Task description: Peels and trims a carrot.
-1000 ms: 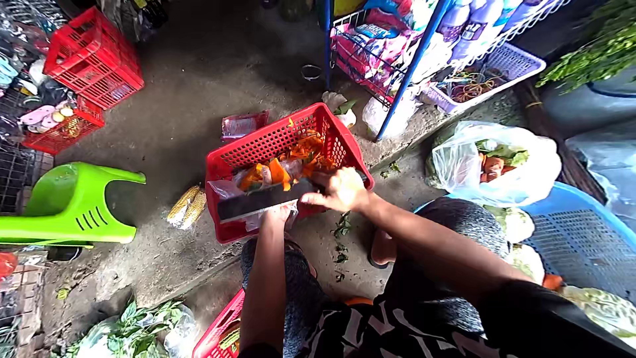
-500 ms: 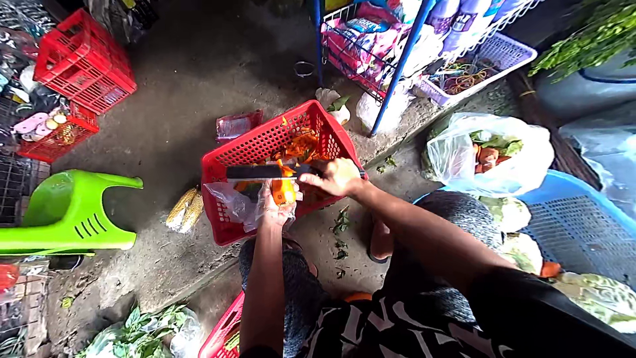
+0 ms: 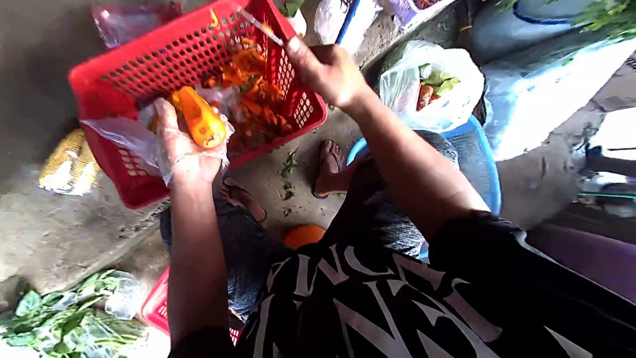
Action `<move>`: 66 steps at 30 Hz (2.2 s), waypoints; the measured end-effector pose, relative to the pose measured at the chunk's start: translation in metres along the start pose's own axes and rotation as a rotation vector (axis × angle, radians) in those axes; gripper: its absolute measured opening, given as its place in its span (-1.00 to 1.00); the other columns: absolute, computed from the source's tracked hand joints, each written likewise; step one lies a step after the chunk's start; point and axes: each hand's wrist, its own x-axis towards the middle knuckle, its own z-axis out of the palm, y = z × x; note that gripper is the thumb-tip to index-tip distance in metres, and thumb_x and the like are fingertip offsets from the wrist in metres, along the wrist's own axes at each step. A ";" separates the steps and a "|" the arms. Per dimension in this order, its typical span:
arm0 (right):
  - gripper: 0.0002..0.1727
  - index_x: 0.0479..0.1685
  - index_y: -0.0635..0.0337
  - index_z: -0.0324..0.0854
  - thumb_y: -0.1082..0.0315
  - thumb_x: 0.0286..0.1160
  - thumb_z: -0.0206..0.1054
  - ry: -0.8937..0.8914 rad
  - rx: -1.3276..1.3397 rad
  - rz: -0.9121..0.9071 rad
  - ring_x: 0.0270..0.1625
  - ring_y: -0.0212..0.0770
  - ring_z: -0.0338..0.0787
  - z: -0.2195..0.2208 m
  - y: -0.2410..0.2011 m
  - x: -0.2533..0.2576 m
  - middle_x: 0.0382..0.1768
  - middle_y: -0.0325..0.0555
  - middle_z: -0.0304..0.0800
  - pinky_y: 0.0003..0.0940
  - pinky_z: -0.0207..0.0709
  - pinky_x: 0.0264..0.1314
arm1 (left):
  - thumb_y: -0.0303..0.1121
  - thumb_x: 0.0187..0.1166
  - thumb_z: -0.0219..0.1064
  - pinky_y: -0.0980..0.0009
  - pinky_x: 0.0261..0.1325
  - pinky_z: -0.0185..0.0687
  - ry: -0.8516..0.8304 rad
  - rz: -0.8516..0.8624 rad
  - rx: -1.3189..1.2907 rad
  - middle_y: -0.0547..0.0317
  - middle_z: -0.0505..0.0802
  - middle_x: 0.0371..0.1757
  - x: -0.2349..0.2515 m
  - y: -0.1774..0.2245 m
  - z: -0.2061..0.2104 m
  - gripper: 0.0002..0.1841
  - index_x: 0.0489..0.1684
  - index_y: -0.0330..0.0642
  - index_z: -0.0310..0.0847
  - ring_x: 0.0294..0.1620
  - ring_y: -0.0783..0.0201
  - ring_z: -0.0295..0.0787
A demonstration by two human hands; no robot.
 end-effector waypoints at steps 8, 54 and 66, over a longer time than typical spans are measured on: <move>-0.39 -0.54 -0.03 0.54 -0.17 0.83 -0.11 0.025 0.243 -0.063 -0.69 -0.44 0.39 -0.002 0.010 -0.002 -0.71 -0.42 0.41 -0.38 0.36 -0.56 | -0.02 0.87 -0.05 0.32 -0.35 0.82 0.024 0.049 0.086 0.14 0.77 -0.20 0.008 -0.003 0.021 -0.67 0.08 -0.05 0.49 -0.35 0.26 0.80; 0.02 -0.12 0.22 0.77 -0.67 0.37 -0.05 -0.126 -0.380 -0.371 -0.21 0.29 0.85 0.053 -0.010 -0.028 -0.39 0.16 0.82 0.37 0.57 -0.22 | -0.41 0.86 -0.16 0.49 -0.34 0.61 0.190 0.076 0.264 0.27 0.64 -0.39 0.006 -0.033 0.022 -0.78 -0.09 -0.09 0.42 -0.41 0.42 0.61; -0.05 0.00 0.14 0.79 -0.60 0.49 -0.07 -0.200 -0.241 -0.145 -0.05 0.30 0.85 0.041 -0.017 -0.025 -0.25 0.18 0.85 0.46 0.57 0.01 | -0.12 0.90 -0.22 0.37 -0.39 0.69 0.105 0.069 0.093 0.13 0.73 -0.33 0.018 -0.025 0.015 -0.63 0.01 -0.10 0.48 -0.41 0.29 0.72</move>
